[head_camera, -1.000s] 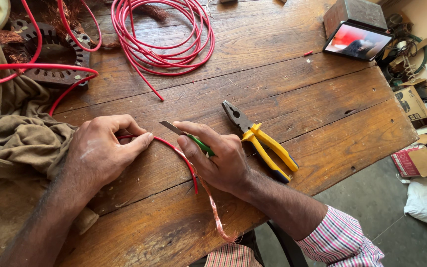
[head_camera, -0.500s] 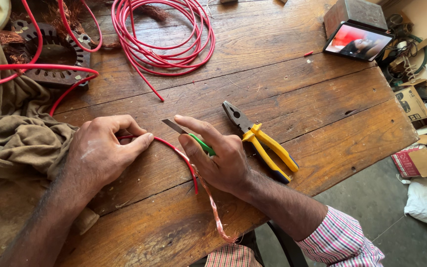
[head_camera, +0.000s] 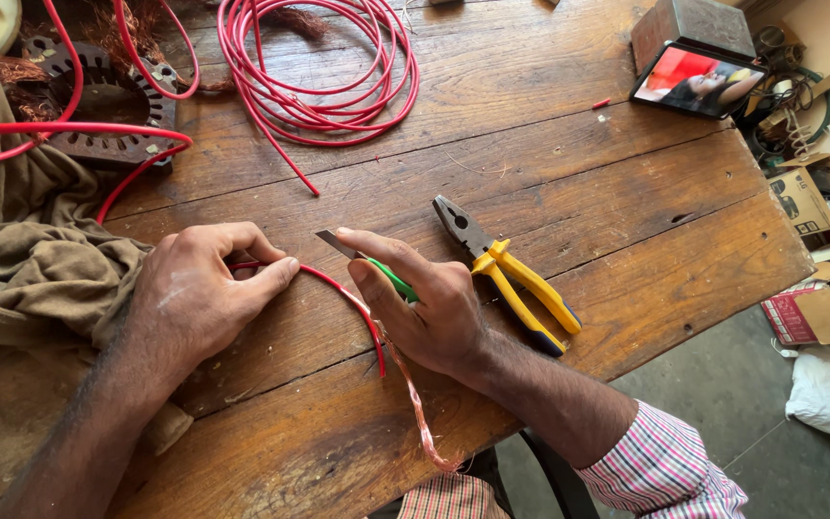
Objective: The person strips the red plastic insulation off a length of electrical cable, using a small utility knife to cut and peel the sheathing and pulling the insulation away by hand to expose the copper strands. They work section by section along the cable, occasionally repositioning the wire and the coiled cable on the workbench.
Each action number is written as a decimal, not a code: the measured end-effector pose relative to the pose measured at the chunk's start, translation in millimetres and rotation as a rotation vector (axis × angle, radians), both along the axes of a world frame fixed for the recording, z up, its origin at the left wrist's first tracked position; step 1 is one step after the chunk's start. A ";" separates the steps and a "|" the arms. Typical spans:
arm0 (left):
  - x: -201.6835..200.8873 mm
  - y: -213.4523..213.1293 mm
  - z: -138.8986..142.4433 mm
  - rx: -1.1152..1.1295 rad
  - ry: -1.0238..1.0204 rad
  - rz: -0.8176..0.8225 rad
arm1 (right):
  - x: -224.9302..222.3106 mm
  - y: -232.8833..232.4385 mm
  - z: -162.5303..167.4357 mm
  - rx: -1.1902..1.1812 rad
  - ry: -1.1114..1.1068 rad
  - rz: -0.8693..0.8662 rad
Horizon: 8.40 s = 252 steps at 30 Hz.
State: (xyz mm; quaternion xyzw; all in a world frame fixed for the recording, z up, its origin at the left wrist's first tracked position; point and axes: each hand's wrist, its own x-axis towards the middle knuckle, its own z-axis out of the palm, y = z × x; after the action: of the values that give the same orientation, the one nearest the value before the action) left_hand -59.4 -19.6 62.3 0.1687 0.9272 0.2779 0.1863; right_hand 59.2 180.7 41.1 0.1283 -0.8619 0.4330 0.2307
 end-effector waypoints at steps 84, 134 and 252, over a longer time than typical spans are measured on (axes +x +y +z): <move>-5.9 -15.5 -18.9 0.225 0.223 -0.130 | -5.0 -16.4 1.3 0.102 -0.212 -0.062; -7.7 -16.0 13.8 0.037 -0.115 0.035 | -4.4 -7.7 -0.1 -0.003 -0.165 -0.117; -7.5 -9.6 17.3 0.054 -0.166 0.085 | -24.6 -5.9 -4.9 0.359 -0.057 0.038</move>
State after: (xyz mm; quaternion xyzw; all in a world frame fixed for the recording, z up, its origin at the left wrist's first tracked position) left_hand -66.9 -29.2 79.6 0.1105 0.9069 0.3238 0.2461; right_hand 34.6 174.8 36.3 0.1715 -0.9288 0.2802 0.1714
